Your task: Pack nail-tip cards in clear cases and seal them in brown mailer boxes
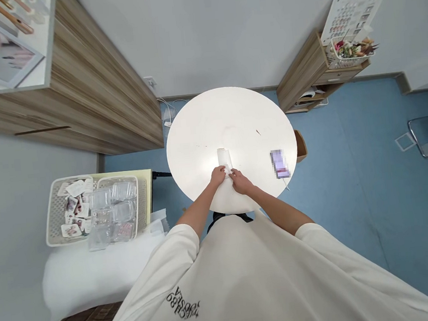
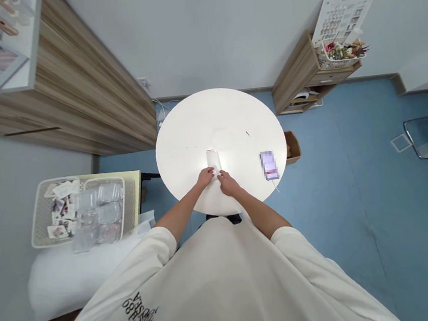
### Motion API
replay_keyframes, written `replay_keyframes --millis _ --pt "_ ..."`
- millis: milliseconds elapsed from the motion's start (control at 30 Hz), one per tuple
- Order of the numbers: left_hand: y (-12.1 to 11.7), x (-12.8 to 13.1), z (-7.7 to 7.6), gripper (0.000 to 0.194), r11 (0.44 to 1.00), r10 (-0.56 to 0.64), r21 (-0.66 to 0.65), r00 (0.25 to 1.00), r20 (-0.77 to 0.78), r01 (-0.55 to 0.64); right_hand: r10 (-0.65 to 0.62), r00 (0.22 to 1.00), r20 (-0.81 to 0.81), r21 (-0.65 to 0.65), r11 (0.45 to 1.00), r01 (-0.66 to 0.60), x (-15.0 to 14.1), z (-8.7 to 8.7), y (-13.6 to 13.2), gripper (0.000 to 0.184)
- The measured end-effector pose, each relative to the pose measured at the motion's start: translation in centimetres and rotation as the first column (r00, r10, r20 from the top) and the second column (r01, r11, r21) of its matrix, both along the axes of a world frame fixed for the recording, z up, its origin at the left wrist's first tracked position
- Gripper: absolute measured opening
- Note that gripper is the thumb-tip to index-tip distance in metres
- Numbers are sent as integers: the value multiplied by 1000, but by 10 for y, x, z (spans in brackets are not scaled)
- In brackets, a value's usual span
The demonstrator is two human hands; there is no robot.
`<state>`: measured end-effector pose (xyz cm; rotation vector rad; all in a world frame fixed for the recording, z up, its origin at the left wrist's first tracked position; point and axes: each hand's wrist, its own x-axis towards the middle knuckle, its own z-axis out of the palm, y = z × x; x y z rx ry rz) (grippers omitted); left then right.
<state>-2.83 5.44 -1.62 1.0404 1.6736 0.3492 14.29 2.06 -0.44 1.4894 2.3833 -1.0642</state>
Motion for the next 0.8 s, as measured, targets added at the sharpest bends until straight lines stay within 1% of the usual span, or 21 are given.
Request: replay_keyframes --millis 33,67,133,200,267,333,500,567,700,800 --pt "-3 -2 2 43 996 -71 57 995 -69 75 11 1000 15 8 1000 -11 0 -2 0 63" --pt "-6 -4 5 45 980 -147 114 978 -147 165 24 999 27 15 1000 -25 0 -3 0 63" --pt "-13 -8 9 50 920 -288 184 916 -281 346 51 997 51 36 998 -52 1 -4 1 62" --pt "-18 -10 12 58 852 -398 206 851 -342 482 71 994 78 62 995 -76 1 -2 2 61" --pt "-21 -10 12 65 804 -459 230 819 -345 548 83 991 103 80 993 -91 2 0 3 60" --pt "-19 -8 11 67 792 -473 252 819 -325 557 86 989 118 77 992 -96 2 3 5 61" --pt "-7 -3 8 53 821 -457 227 842 -287 523 72 990 123 50 996 -79 0 9 6 61" --pt "-4 -5 9 50 820 -475 206 836 -276 534 61 990 124 61 996 -69 -1 11 6 58" --pt "-12 -10 20 55 802 -523 148 800 -294 579 65 991 115 108 991 -78 0 19 3 50" --pt "-26 -12 30 53 835 -495 104 820 -287 540 102 988 114 121 986 -116 1 26 2 41"
